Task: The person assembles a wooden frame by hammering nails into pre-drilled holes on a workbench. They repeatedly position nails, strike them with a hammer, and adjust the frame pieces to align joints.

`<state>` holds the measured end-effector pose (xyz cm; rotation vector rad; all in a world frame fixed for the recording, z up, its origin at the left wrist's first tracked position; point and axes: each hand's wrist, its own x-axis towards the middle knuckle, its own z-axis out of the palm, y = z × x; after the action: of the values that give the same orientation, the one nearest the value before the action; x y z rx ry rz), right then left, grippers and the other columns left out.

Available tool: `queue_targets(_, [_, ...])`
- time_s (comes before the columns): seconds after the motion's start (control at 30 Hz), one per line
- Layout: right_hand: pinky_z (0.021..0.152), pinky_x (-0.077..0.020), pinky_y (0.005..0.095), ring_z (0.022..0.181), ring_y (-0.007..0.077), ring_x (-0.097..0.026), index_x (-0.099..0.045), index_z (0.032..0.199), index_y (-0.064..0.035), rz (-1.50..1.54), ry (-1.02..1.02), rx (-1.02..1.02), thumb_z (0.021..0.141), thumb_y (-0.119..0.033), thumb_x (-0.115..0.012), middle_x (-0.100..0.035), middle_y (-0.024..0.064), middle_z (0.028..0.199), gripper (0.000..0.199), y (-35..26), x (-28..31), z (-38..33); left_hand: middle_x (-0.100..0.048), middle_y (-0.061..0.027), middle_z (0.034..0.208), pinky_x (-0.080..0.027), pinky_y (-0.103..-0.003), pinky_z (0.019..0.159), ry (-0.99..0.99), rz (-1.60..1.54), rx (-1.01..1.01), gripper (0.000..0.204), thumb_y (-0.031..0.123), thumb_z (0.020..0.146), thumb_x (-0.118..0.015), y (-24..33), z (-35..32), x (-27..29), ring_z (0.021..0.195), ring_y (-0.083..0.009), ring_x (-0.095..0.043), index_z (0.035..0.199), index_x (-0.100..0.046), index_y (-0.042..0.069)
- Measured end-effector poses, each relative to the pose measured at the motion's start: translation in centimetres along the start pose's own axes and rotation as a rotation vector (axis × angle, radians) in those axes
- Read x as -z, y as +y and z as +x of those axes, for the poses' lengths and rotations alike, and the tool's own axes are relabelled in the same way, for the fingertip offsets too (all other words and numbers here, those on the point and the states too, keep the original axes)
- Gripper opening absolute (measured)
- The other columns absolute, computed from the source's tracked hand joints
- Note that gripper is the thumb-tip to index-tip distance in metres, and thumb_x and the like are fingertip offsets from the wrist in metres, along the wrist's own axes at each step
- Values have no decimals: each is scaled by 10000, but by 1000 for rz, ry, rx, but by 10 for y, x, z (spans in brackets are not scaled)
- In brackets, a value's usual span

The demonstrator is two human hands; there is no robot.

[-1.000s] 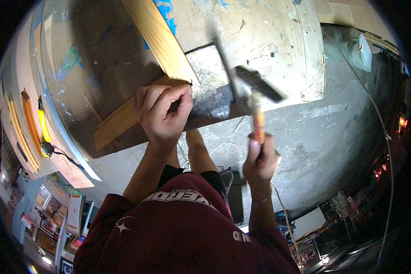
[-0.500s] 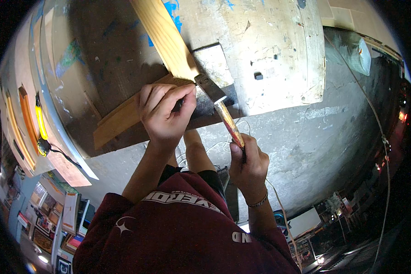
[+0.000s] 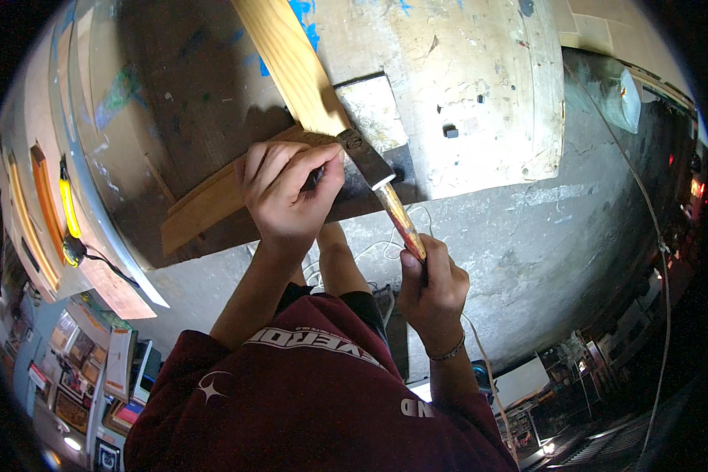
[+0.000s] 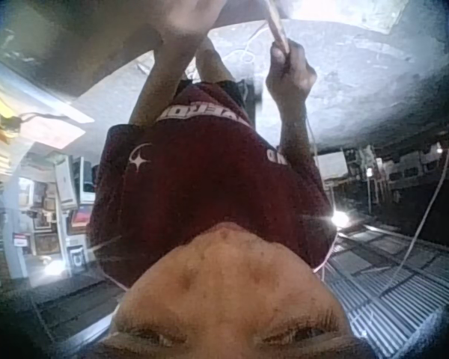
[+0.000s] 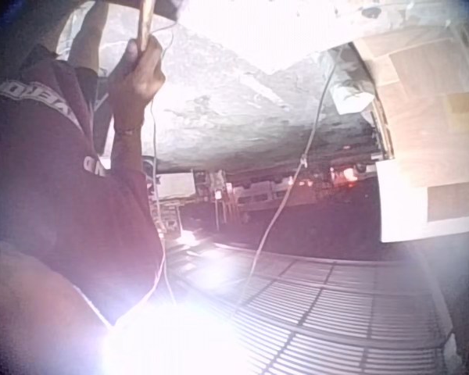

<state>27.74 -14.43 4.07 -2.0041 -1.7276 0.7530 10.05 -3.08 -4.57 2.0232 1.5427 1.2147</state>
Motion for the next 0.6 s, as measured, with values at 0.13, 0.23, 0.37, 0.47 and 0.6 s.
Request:
queue_targets(0.13, [547, -556, 377, 663, 300, -741, -633, 1074, 54, -11, -61, -41, 1050, -146, -625, -719, 197, 862, 202, -1, 1, 2, -720, 41, 848, -441, -354, 798, -14, -6, 7, 160, 99, 736, -849, 1, 1, 1, 821, -178, -634, 861, -766, 157])
queue_targets(0.23, [548, -556, 372, 664, 303, -743, -632, 1074, 51, -55, -64, -46, 1051, -146, -624, -716, 194, 859, 199, -3, 5, 3, -724, 40, 851, -447, -355, 803, -15, -8, 9, 154, 102, 741, -847, 1, 1, 1, 821, -180, -636, 861, -768, 156])
queue_targets(0.37, [550, -555, 368, 665, 311, -742, -632, 1076, 43, -42, 26, 23, 1043, -120, -631, -707, 187, 836, 166, -8, 11, 3, -725, 41, 851, -454, -358, 805, -15, -20, 30, 147, 109, 745, -847, 1, 1, 1, 817, -184, -638, 863, -771, 153])
queue_targets(0.47, [551, -550, 367, 651, 303, -733, -637, 1078, 35, -58, -67, -68, 1044, -111, -628, -707, 178, 830, 151, -6, 8, 5, -718, 42, 841, -454, -358, 799, -13, -34, 42, 152, 106, 742, -849, 2, 0, 1, 810, -186, -634, 863, -771, 153])
queue_targets(0.6, [549, -545, 366, 647, 300, -727, -640, 1090, 37, -53, -26, -64, 1039, -123, -639, -713, 172, 840, 168, -5, 11, 6, -705, 45, 824, -450, -355, 793, 0, -46, 36, 158, 97, 734, -850, -1, -1, -1, 805, -182, -628, 856, -768, 154])
